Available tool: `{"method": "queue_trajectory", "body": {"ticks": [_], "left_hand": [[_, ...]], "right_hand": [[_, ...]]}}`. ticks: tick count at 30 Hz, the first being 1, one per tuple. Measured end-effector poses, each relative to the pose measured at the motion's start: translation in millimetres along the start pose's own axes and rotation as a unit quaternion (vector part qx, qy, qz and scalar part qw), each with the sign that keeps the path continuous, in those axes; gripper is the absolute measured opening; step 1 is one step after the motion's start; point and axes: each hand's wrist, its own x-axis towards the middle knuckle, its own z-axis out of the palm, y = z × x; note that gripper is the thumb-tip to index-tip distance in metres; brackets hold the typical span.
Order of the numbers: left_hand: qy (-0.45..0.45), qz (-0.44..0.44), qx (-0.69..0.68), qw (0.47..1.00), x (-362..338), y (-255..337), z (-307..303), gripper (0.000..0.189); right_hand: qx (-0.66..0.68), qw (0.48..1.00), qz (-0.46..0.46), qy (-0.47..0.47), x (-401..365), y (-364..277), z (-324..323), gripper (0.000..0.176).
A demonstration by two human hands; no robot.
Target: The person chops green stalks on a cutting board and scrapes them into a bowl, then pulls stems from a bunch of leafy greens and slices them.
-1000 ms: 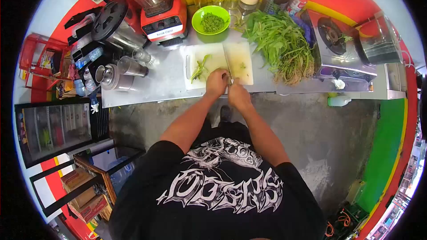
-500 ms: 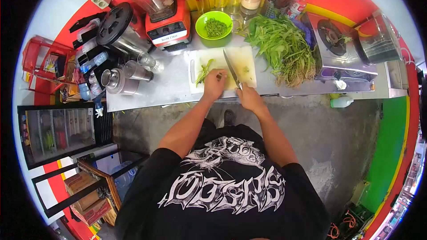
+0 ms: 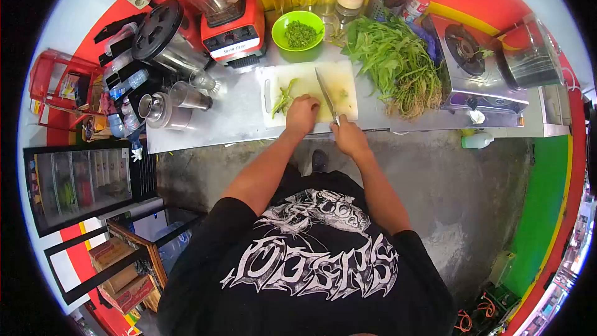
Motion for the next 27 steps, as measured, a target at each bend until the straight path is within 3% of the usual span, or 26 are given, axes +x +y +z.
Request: {"method": "queue_trajectory", "body": {"ticks": [9, 14, 16, 19, 27], "left_hand": [[-0.027, -0.012, 0.025, 0.999, -4.9, 2.7, 1.4, 0.014], [-0.073, -0.018, 0.075, 0.994, -5.7, 12.2, -6.2, 0.020], [-0.043, 0.004, 0.057, 0.997, -7.1, 8.0, -4.2, 0.019], [-0.026, 0.024, 0.042, 0.998, -10.0, 6.3, -3.9, 0.018], [-0.005, 0.037, 0.005, 0.999, -9.0, -8.9, 4.4, 0.020]], "right_hand": [[-0.048, 0.998, 0.039, -0.023, -9.3, -39.6, -11.6, 0.039], [-0.032, 0.997, 0.068, -0.016, 6.2, -37.6, 13.1, 0.035], [-0.030, 0.996, 0.082, -0.020, 8.8, -40.9, 12.1, 0.035], [-0.083, 0.997, 0.007, -0.006, 5.8, -41.9, -1.4, 0.035], [-0.016, 0.998, 0.057, 0.017, 12.4, -32.2, 16.4, 0.039]]}}
